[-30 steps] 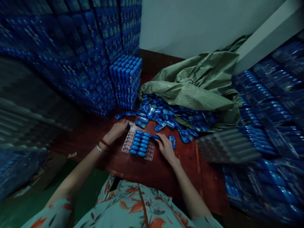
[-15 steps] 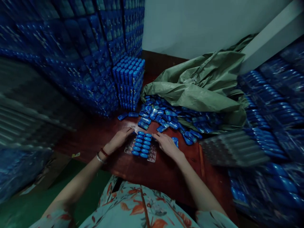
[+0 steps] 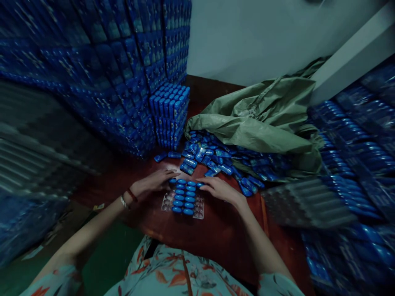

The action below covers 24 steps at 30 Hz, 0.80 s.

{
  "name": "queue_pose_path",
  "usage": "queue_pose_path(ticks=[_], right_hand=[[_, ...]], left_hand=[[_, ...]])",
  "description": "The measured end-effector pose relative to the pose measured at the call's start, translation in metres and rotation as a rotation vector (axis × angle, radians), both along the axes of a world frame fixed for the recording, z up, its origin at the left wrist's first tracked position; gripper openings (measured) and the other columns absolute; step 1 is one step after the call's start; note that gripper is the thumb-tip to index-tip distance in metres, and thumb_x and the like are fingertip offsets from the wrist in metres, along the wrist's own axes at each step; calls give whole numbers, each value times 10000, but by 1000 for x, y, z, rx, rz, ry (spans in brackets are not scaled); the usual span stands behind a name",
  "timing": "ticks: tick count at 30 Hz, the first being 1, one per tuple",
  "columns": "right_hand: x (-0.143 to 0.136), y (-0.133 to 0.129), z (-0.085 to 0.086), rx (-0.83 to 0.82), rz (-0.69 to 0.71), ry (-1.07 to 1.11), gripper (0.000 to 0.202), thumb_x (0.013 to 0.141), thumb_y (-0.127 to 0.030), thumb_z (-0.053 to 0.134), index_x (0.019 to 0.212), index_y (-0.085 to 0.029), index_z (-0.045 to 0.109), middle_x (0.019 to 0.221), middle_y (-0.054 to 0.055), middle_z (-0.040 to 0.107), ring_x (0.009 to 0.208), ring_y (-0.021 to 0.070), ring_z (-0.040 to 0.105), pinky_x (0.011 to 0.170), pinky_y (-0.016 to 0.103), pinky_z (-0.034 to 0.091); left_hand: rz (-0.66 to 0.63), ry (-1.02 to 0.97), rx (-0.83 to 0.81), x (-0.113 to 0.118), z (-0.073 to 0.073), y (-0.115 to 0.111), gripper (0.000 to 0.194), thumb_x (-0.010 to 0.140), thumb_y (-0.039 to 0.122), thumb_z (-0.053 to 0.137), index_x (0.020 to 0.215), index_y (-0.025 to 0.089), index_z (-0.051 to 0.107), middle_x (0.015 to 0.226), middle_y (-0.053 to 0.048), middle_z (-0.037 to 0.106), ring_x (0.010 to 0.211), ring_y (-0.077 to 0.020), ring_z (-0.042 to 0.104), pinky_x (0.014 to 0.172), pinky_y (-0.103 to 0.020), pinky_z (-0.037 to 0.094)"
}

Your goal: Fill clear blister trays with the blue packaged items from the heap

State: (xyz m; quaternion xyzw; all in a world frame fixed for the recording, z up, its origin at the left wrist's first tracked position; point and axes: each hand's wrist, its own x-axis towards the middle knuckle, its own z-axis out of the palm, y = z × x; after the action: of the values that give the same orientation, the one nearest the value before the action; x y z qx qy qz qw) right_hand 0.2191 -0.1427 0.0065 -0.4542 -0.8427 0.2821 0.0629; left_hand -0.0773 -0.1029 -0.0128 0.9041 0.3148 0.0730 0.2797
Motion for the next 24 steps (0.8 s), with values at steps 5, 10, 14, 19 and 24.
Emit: queue_pose_path(ticks=[5, 10, 14, 19, 24], right_hand=[[-20, 43, -14, 162, -269, -103, 325, 961, -247, 337, 1194, -193, 558, 1164, 82, 620, 1066, 189, 579, 894, 309, 442], [-55, 74, -29, 190, -302, -229, 268, 880, -201, 501, 1139, -149, 546, 1199, 160, 529, 1086, 254, 533, 860, 354, 441], [-49, 75, -32, 180, -304, -258, 268, 840, -164, 544, 1104, -116, 522, 1185, 176, 513, 1113, 264, 502, 860, 356, 436], [-30, 64, -38, 165, -334, -202, 360, 824, -205, 597, 1154, -149, 467, 1179, 127, 545, 1059, 223, 547, 833, 323, 444], [-23, 52, -45, 179, -421, -94, 242, 854, -202, 548, 1090, -154, 522, 1068, 118, 627, 1005, 216, 590, 844, 324, 439]], left_hand=[[126, -151, -240, 10, -6, 44, 402, 860, 435, 510, 1168, 185, 573, 1084, -67, 655, 935, -189, 621, 777, -264, 484], [305, -95, -84, 66, -36, 68, 445, 677, 413, 720, 989, 118, 603, 975, -109, 653, 868, -238, 610, 764, -307, 472], [287, -142, -92, 74, -49, 70, 430, 620, 319, 769, 967, 120, 610, 1006, -120, 648, 907, -249, 607, 798, -318, 468], [329, -269, -96, 56, -42, 66, 229, 770, 303, 636, 927, 136, 624, 934, -58, 676, 868, -192, 618, 812, -291, 474], [604, -417, 2, 25, -22, 32, 267, 866, 332, 489, 990, 117, 585, 923, -66, 656, 851, -183, 612, 787, -303, 486]])
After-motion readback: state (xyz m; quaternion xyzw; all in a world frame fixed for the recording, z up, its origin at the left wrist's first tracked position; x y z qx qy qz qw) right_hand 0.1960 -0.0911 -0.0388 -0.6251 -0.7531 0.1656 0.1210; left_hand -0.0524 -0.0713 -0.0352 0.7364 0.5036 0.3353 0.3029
